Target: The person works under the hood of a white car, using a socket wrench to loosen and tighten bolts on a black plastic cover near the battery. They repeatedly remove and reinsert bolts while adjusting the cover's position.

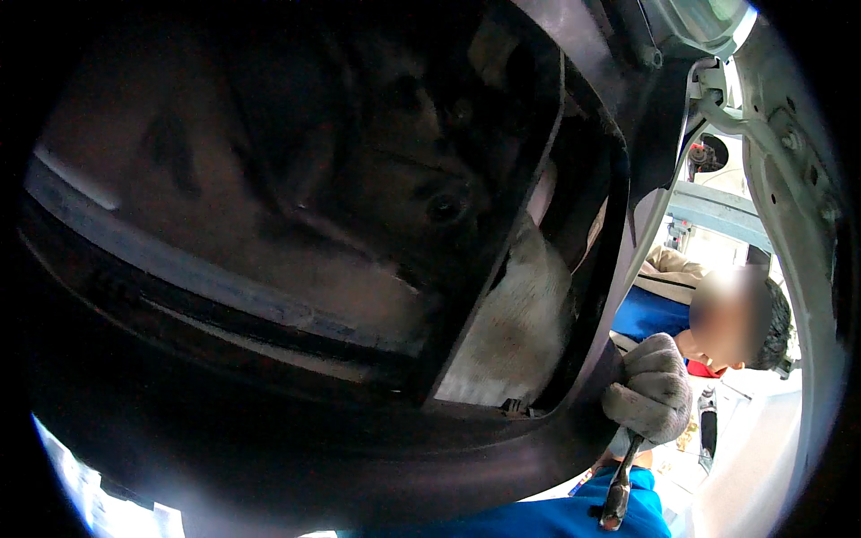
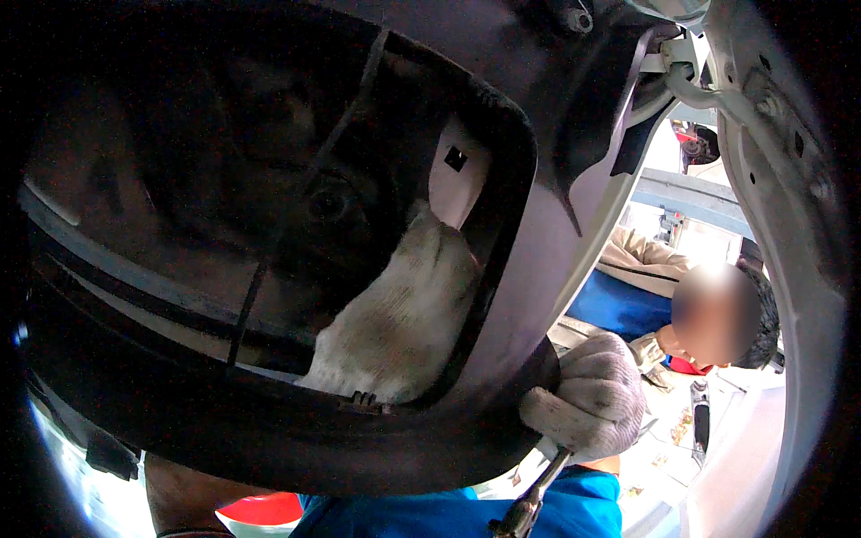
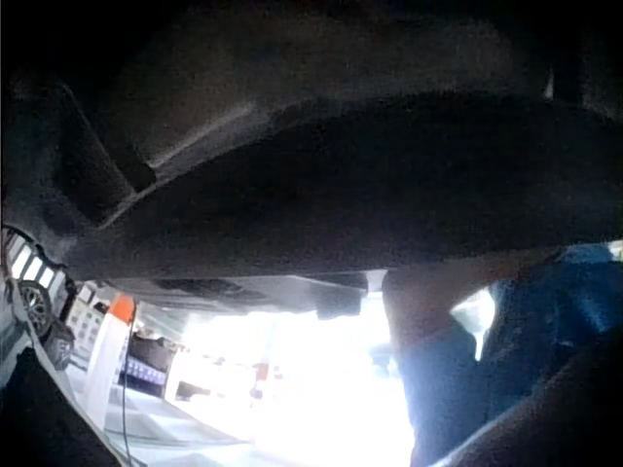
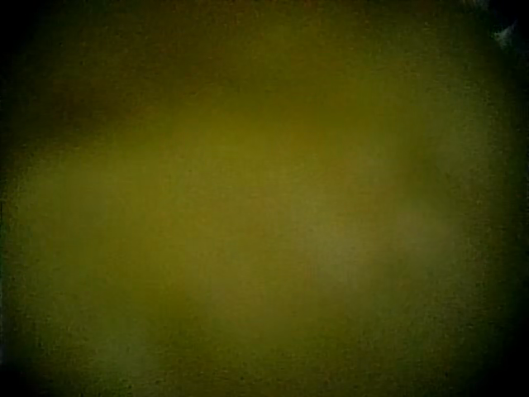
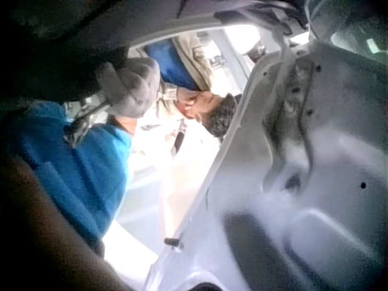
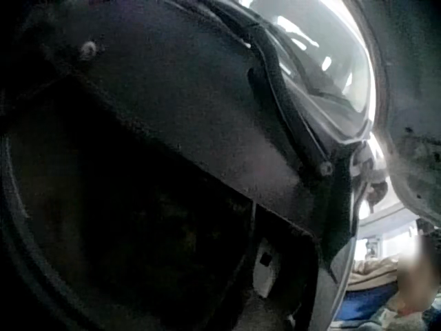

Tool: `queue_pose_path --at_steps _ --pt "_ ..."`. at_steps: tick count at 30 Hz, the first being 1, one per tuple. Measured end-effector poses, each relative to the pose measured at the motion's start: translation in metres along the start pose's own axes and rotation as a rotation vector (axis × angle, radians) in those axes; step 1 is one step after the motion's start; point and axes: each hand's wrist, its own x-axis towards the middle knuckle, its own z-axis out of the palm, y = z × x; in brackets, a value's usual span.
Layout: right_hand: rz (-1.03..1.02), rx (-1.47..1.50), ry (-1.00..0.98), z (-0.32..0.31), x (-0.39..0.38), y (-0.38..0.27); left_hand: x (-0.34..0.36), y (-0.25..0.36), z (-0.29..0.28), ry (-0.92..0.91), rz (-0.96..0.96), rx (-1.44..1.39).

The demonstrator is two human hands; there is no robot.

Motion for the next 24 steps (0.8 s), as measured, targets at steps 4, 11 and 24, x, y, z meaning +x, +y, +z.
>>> queue_pose_path --at_steps 4,11,24 --pt "-0.011 -0.003 0.001 -0.007 0.000 0.006 0.007 0.019 0.007 -0.053 0.052 -0.074" --pt "-0.062 0.013 0.013 -0.019 -0.004 0.024 0.027 0.041 0.017 -0.134 0.131 -0.185" --pt "-0.182 0.036 -0.091 -0.037 0.003 0.042 0.043 0.082 0.025 -0.287 0.204 -0.364"
